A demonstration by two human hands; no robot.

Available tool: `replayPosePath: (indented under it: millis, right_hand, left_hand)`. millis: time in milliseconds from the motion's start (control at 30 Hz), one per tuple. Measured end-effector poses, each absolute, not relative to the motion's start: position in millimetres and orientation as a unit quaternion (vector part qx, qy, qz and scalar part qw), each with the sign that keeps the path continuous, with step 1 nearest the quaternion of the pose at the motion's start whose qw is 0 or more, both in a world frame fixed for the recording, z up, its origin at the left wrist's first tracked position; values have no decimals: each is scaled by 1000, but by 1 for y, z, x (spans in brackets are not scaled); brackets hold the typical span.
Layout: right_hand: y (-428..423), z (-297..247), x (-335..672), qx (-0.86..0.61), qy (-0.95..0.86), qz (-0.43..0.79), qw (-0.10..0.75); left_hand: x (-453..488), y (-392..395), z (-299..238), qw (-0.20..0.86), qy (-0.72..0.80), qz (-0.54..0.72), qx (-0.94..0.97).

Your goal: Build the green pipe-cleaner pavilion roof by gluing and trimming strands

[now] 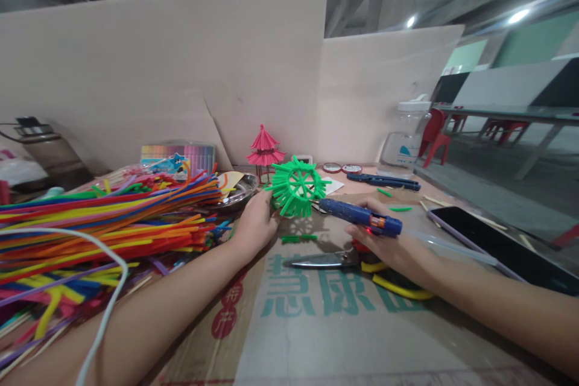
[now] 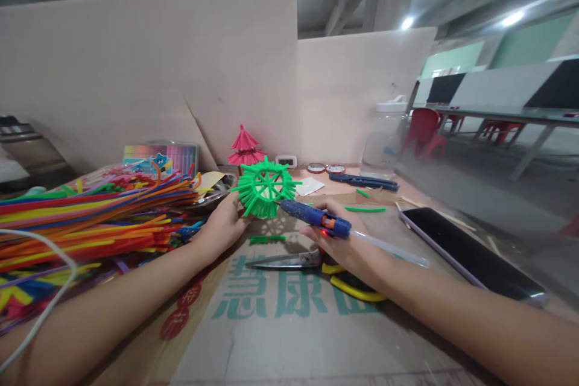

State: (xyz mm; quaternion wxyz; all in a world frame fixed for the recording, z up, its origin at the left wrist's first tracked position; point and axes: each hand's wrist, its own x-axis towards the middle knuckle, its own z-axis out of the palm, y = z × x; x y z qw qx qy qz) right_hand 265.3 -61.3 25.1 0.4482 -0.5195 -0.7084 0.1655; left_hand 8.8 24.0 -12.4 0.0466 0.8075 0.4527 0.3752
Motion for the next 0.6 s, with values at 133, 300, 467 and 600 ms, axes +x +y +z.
replayPosePath:
  millis: [133, 300, 467, 600]
  right_hand:
    - [-60, 24, 266, -511, -713, 177, 446]
    - [-58, 19, 266, -524, -702, 195, 441]
    - [-56, 14, 267, -524, -702, 199, 439]
    - [-55, 10, 269, -513, -706, 211, 440]
  left_hand:
    - [9, 24, -12, 58, 454, 380, 804]
    - [8, 25, -14, 80, 440, 394, 803]
    - [7, 28, -17, 90, 444, 404, 795]
    - [7, 28, -17, 88, 450, 405, 791]
